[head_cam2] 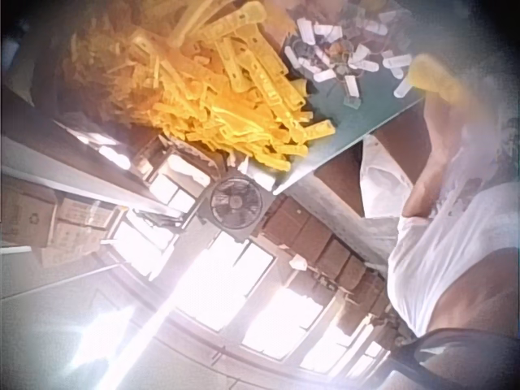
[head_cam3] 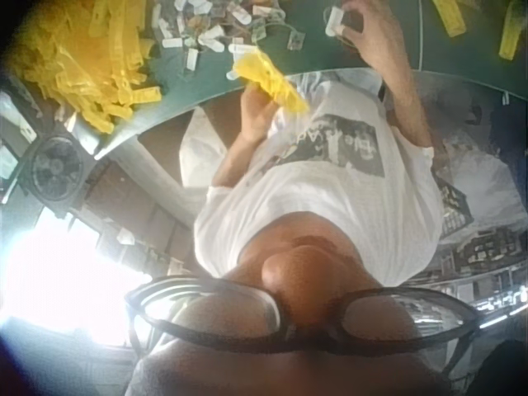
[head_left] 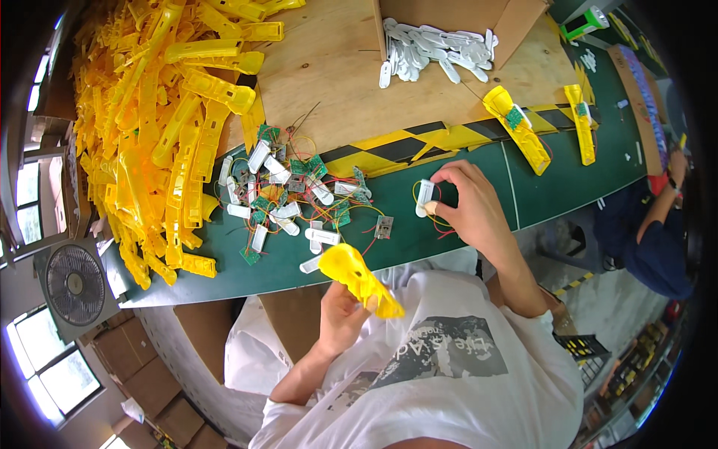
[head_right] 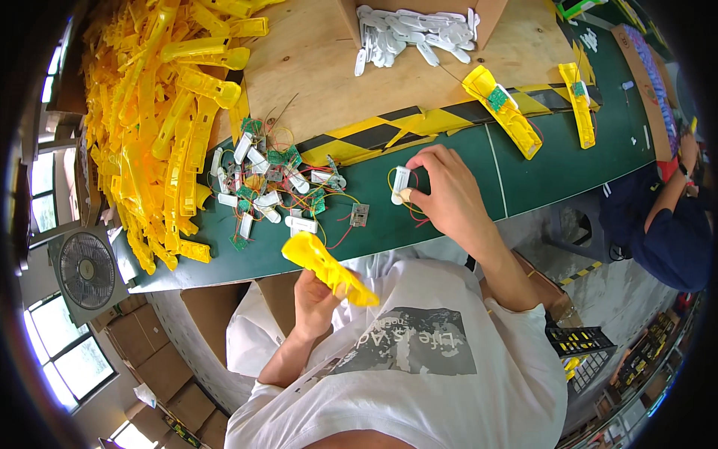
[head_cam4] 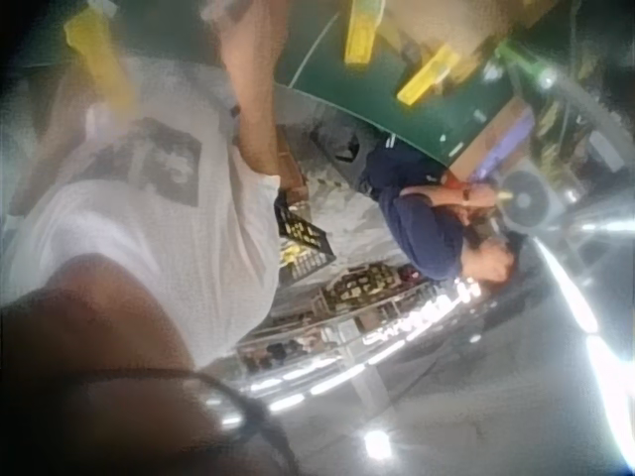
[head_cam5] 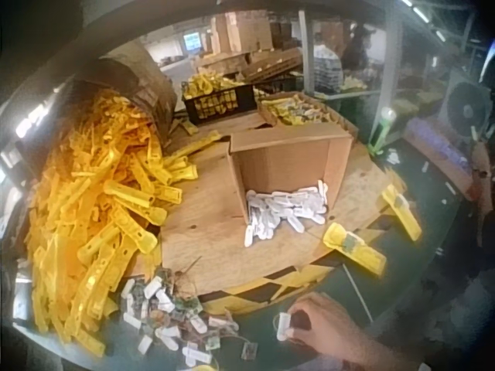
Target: The person assembles flashlights by picking up circuit board components and inserting them into plastic flashlight casings by hand.
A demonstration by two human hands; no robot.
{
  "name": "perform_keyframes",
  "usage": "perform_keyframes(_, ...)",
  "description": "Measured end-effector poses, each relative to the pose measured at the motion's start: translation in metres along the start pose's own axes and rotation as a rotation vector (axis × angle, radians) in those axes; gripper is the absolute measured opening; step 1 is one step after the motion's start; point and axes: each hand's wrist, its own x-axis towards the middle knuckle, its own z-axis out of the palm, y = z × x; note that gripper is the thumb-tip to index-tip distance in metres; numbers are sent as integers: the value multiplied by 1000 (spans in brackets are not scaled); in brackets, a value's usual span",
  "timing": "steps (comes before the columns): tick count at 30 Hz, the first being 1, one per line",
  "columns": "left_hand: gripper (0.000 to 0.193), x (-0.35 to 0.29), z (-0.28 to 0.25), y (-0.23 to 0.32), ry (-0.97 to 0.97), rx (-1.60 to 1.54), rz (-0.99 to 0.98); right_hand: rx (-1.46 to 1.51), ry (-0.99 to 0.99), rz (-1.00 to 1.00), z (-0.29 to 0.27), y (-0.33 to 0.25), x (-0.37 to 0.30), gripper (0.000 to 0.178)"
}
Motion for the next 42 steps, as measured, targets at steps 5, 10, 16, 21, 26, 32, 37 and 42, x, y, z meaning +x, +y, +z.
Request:
perform_keyframes(5, 35, 41, 16, 9, 178, 21, 78, 114, -256, 21, 1, -20, -10, 37)
perform_keyframes(10, 32, 39, 21, -6, 183, -47, 84, 120, -336, -86, 1, -22, -34, 49)
perform_keyframes(16, 34, 35, 14, -16, 272, -92, 120, 59, -334, -208, 10, -24, -44, 43)
perform_keyframes(21, 36, 33, 12, -18, 344, -37, 170, -32, -410, -418, 25, -19, -46, 26)
perform_keyframes(26, 42, 35, 7, -8, 454, -29, 213, 289, -304, -611, 34, -22, -45, 24)
perform_keyframes(32, 46, 37, 9, 9, 414, -4, 198, 368, -155, -796, 39, -36, -28, 30)
perform_keyframes(37, 36, 44, 11, 5, 460, 121, 410, 311, -162, -751, 33, -38, -20, 33)
perform_keyframes(42, 37, 49, 17, 2, 456, 178, 527, 146, -129, -715, 30, -40, -17, 34)
